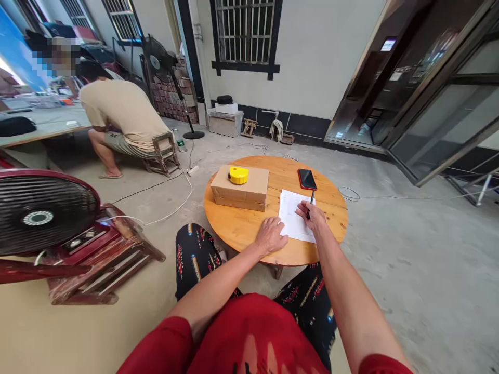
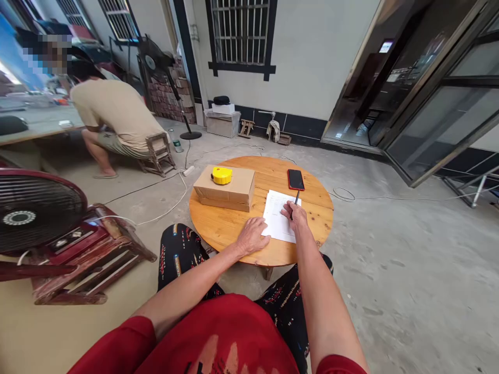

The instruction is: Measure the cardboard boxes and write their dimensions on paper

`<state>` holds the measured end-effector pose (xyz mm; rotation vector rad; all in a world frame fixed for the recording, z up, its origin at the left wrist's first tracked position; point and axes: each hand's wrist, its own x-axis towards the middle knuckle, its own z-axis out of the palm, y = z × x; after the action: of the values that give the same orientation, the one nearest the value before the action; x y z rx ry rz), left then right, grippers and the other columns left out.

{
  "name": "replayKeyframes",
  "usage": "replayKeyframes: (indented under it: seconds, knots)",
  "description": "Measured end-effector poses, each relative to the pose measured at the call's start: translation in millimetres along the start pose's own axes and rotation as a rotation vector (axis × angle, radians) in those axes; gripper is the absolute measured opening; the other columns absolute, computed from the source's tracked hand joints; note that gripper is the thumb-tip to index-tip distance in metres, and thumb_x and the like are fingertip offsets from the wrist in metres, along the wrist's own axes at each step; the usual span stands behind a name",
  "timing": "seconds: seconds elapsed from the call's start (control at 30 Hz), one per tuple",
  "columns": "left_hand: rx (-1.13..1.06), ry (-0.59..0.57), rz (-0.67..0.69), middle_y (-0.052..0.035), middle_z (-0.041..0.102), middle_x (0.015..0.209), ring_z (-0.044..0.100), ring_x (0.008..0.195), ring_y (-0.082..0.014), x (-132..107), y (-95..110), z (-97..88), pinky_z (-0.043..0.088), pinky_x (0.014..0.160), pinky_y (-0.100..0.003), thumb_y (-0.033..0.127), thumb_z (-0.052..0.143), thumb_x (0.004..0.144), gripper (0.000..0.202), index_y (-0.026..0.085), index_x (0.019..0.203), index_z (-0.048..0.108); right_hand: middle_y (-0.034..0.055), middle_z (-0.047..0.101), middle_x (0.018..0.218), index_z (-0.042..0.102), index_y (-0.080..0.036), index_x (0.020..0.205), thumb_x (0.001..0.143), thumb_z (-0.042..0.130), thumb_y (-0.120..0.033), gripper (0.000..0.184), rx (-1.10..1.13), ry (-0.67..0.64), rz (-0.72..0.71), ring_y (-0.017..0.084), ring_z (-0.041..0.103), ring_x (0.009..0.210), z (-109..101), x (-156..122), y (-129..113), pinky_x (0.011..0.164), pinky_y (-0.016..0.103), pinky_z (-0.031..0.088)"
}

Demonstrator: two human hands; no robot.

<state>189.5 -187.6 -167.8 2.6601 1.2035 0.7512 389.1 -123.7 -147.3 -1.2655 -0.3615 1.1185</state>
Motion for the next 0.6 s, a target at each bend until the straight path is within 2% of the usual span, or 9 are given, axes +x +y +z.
replayKeyframes:
  seconds: [0.17, 0.27, 0.33, 0.43, 0.6]
  knots:
    - [0.031, 0.001, 0.006, -0.0117, 0.063, 0.114, 0.055, 0.111, -0.0267, 0.3, 0.5, -1.1, 0.042, 0.100, -0.040, 0.035, 0.063, 0.084, 0.027, 0.015, 0.101, 0.065, 0.0080, 0.065, 0.119, 0.061, -0.016, 0.121, 0.096, 0.062, -0.031, 0.030, -0.007, -0.034, -0.008, 0.021, 0.067, 0.098, -3.1, 2.7, 1.7, 0.082, 0.040, 0.058]
    - [0.047, -0.002, 0.007, -0.0110, 0.064, 0.110, 0.055, 0.109, -0.0257, 0.8, 0.0, -1.2, 0.042, 0.098, -0.038, 0.038, 0.063, 0.083, 0.028, 0.014, 0.098, 0.066, 0.0035, 0.070, 0.097, 0.067, -0.013, 0.097, 0.093, 0.063, -0.017, 0.006, -0.016, -0.048, 0.003, 0.014, 0.068, 0.080, -6.0, 7.3, 1.2, 0.069, 0.029, 0.061]
    - [0.053, -0.006, 0.005, -0.0099, 0.064, 0.108, 0.056, 0.106, -0.0250, 1.5, -1.0, -0.4, 0.043, 0.097, -0.038, 0.039, 0.063, 0.083, 0.029, 0.015, 0.097, 0.066, 0.0012, 0.071, 0.083, 0.067, -0.015, 0.081, 0.091, 0.060, -0.009, 0.013, -0.023, -0.060, 0.017, 0.012, 0.068, 0.069, -6.9, 12.6, -1.5, 0.061, 0.025, 0.062]
    - [0.056, -0.011, 0.003, -0.0095, 0.064, 0.107, 0.055, 0.105, -0.0248, 2.7, -2.7, 1.1, 0.042, 0.096, -0.038, 0.042, 0.062, 0.083, 0.031, 0.015, 0.097, 0.067, 0.0031, 0.073, 0.076, 0.068, -0.015, 0.077, 0.091, 0.055, -0.011, 0.020, -0.035, -0.099, 0.051, 0.015, 0.070, 0.065, -5.0, 23.5, -9.9, 0.055, 0.026, 0.062]
    - [0.058, -0.007, 0.004, -0.0108, 0.064, 0.107, 0.055, 0.107, -0.0260, 3.0, -3.3, 0.4, 0.042, 0.096, -0.038, 0.042, 0.061, 0.082, 0.032, 0.014, 0.096, 0.068, 0.0054, 0.076, 0.086, 0.073, -0.019, 0.081, 0.093, 0.051, -0.022, 0.026, 0.001, -0.148, 0.040, 0.016, 0.074, 0.078, 0.8, 46.5, -18.4, 0.068, 0.028, 0.065]
